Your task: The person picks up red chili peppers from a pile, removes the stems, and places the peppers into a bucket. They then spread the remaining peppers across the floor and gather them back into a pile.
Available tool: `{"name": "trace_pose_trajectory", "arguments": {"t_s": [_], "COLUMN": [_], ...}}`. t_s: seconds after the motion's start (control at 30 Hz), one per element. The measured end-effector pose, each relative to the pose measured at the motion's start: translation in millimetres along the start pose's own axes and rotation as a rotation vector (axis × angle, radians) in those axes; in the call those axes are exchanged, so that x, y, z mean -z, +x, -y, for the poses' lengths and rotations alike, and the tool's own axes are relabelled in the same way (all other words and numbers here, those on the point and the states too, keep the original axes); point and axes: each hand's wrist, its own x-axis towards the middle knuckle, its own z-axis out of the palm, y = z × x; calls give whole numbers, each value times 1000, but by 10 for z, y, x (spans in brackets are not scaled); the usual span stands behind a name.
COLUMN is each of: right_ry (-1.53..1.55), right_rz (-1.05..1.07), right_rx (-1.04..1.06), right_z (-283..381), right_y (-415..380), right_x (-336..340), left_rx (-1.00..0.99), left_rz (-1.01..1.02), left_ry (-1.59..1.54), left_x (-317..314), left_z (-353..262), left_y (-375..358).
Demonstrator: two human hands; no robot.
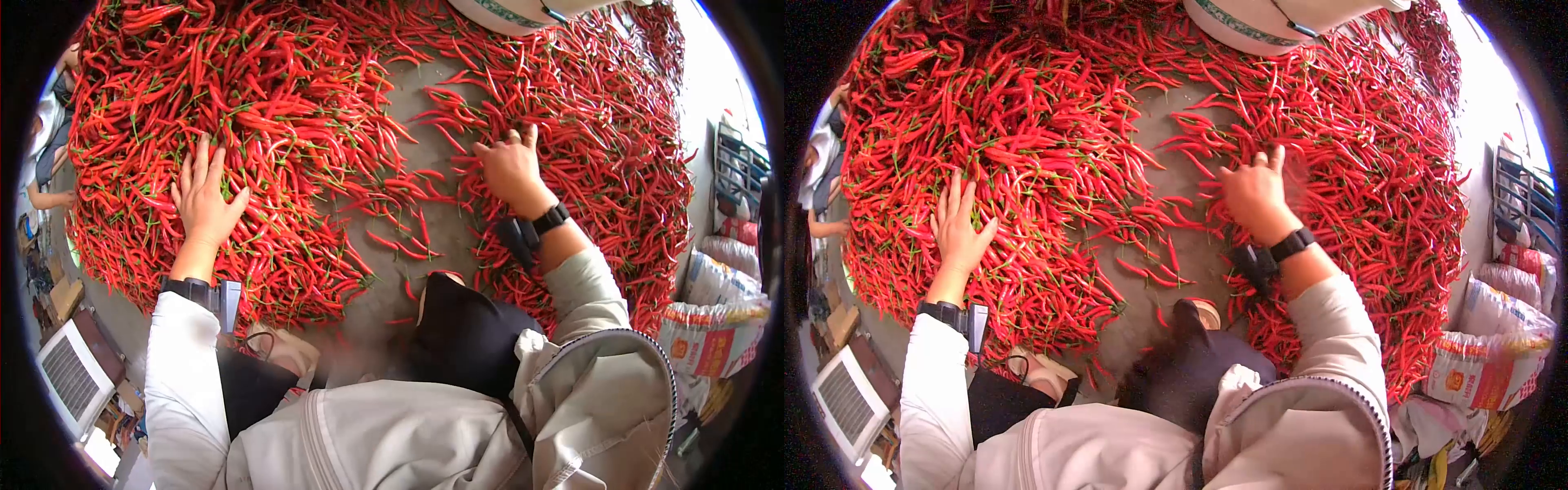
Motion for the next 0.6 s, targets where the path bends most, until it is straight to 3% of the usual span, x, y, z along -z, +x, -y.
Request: {"name": "trace_pose_trajectory", "arguments": {"t_s": [0.07,0.13,0.2,0.33,0.43,0.53,0.6], "right_ry": [149,313,367,61,35,194,175], "right_rz": [52,-302,-510,-283,-231,-204,-42], "right_rx": [104,501,700,651,542,392,394], "right_z": [294,690,1133,1389,1229,972,739], "right_y": [-54,118,280,525,377,119,-155], "right_x": [331,144,227,-56,-164,-427,-515], "left_rx": [-15,-21,-24,-20,-15,3,6], "left_rz": [-11,-10,-1,2,4,31,30], "left_ry": [-5,-6,-5,8,13,15,17], "left_x": [-27,-24,-30,-30,-49,-21,-29], "left_z": [18,24,34,29,54,25,32], "left_y": [5,10,3,-7,-5,0,-5]}}
